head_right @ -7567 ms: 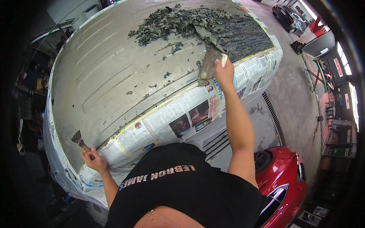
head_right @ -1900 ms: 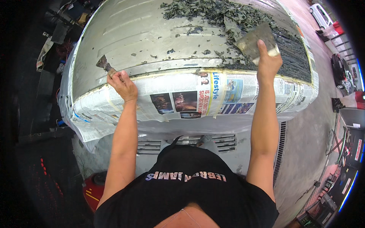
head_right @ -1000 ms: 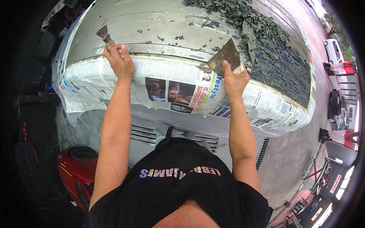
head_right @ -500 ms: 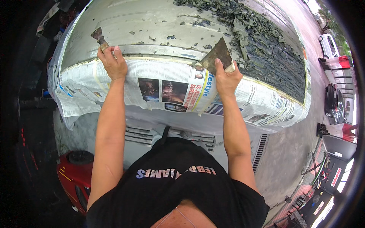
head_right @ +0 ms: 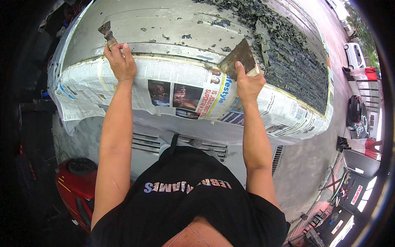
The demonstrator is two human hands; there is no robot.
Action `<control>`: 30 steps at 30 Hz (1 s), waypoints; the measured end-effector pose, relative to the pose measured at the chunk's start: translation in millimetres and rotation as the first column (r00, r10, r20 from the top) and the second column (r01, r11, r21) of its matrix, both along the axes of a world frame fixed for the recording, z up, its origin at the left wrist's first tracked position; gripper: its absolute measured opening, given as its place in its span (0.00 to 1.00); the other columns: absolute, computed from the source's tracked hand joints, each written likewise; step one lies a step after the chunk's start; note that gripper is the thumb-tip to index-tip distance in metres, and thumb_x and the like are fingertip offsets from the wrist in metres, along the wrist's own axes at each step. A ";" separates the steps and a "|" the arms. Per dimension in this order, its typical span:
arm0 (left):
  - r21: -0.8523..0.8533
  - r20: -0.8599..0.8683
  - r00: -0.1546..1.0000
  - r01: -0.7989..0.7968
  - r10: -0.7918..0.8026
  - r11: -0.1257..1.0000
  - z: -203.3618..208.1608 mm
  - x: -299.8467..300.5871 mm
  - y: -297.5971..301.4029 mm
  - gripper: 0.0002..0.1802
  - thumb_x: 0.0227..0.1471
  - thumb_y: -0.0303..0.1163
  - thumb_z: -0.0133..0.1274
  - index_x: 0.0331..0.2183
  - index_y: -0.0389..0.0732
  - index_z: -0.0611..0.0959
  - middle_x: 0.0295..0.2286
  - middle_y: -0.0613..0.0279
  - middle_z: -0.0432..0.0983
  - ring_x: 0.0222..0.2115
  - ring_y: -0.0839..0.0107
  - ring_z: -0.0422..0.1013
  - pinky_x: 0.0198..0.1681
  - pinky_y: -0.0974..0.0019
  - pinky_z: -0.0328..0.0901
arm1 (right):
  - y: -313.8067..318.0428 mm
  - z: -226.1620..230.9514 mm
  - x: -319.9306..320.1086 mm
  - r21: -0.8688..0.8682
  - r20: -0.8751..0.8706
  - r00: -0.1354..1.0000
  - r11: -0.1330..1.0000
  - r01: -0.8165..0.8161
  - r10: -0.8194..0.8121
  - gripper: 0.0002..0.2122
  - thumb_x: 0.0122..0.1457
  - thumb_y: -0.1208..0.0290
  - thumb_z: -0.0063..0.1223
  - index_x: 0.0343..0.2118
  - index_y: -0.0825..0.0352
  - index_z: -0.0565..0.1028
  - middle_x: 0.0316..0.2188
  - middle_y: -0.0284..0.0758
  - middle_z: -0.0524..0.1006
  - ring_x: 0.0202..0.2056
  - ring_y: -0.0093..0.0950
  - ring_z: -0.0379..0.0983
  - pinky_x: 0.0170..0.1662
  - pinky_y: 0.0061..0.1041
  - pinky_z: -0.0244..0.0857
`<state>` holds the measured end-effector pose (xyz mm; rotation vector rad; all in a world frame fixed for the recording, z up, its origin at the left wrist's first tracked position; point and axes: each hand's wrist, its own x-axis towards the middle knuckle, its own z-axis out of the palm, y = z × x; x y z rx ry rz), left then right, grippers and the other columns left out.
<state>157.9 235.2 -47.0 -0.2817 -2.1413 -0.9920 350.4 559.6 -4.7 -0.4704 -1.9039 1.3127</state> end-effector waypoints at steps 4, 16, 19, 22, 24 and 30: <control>-0.004 -0.018 1.000 -0.005 0.005 1.000 1.1 -1.6 -0.1 0.16 0.63 0.45 0.52 0.40 0.40 0.76 0.56 0.36 0.59 0.53 0.38 0.67 0.52 0.45 0.66 | -12.3 -1.8 -8.5 0.225 0.015 0.999 0.973 0.043 -0.047 0.10 0.57 0.73 0.67 0.38 0.74 0.81 0.30 0.36 0.85 0.30 0.17 0.77 0.37 0.21 0.71; -0.030 -0.046 0.999 -0.013 0.012 0.999 -3.6 -2.9 -3.3 0.16 0.62 0.43 0.53 0.39 0.40 0.76 0.55 0.35 0.61 0.53 0.37 0.66 0.52 0.45 0.66 | -7.7 -21.0 5.4 0.382 -0.046 0.999 0.924 0.014 0.004 0.07 0.59 0.76 0.65 0.36 0.73 0.82 0.31 0.35 0.85 0.30 0.18 0.78 0.36 0.20 0.71; -0.012 -0.032 0.999 0.011 -0.011 1.000 -1.5 -0.3 0.3 0.15 0.62 0.43 0.53 0.39 0.40 0.76 0.55 0.35 0.61 0.53 0.37 0.66 0.53 0.44 0.66 | -17.8 -18.4 -4.2 0.269 -0.146 0.989 0.963 0.026 0.014 0.05 0.57 0.76 0.66 0.32 0.72 0.81 0.24 0.37 0.83 0.24 0.19 0.77 0.29 0.22 0.69; -0.002 -0.047 0.999 0.015 -0.015 1.000 -1.2 -0.7 -1.1 0.15 0.62 0.43 0.53 0.39 0.40 0.77 0.55 0.35 0.61 0.53 0.37 0.66 0.53 0.45 0.66 | -27.0 -17.6 -11.4 0.393 -0.083 0.997 0.919 0.032 0.001 0.05 0.58 0.77 0.65 0.32 0.73 0.80 0.25 0.36 0.84 0.25 0.18 0.78 0.29 0.22 0.70; -0.003 -0.054 0.998 0.012 -0.012 1.000 -2.6 -3.3 -3.4 0.15 0.62 0.43 0.53 0.39 0.41 0.77 0.56 0.36 0.61 0.53 0.37 0.66 0.52 0.45 0.66 | -37.0 -16.1 -15.9 0.341 -0.155 0.988 0.939 0.048 0.006 0.05 0.58 0.76 0.65 0.32 0.73 0.80 0.23 0.36 0.83 0.22 0.21 0.77 0.27 0.23 0.69; -0.009 -0.057 0.998 -0.004 0.004 1.000 -3.7 -3.4 -3.6 0.15 0.61 0.43 0.54 0.39 0.41 0.77 0.56 0.35 0.61 0.53 0.37 0.67 0.51 0.45 0.67 | -45.9 -27.9 -26.2 0.406 -0.113 0.994 0.912 0.054 -0.009 0.06 0.58 0.75 0.65 0.30 0.71 0.80 0.21 0.38 0.81 0.20 0.23 0.77 0.26 0.24 0.68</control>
